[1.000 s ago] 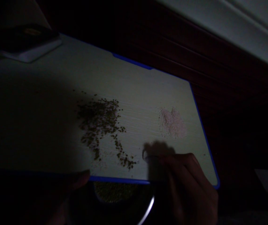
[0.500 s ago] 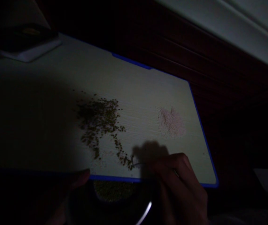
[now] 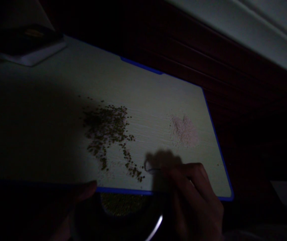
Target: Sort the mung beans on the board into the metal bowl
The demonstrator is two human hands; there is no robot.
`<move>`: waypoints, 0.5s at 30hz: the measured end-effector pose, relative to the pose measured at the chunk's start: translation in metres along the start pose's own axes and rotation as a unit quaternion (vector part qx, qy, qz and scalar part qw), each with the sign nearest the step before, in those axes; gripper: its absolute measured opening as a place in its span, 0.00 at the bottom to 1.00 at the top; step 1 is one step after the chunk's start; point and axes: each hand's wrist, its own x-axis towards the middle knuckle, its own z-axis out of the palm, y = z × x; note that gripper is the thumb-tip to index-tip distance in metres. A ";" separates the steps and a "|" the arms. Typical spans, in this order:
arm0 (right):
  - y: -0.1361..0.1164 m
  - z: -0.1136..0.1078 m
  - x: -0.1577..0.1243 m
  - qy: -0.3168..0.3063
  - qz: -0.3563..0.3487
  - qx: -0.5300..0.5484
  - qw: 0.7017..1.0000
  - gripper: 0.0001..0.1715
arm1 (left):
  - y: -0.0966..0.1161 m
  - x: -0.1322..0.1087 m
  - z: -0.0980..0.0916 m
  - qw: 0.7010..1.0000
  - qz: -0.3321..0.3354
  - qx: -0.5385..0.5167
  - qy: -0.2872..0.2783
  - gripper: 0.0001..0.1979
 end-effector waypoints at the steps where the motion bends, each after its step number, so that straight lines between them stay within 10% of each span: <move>1: -0.001 0.001 0.000 -0.008 -0.010 0.009 1.000 0.18 | 0.000 -0.001 0.003 1.000 -0.017 -0.001 -0.010 0.45; 15: -0.009 0.000 0.005 -0.064 -0.022 0.088 0.994 0.17 | 0.010 -0.022 0.033 0.995 -0.023 -0.056 -0.082 0.61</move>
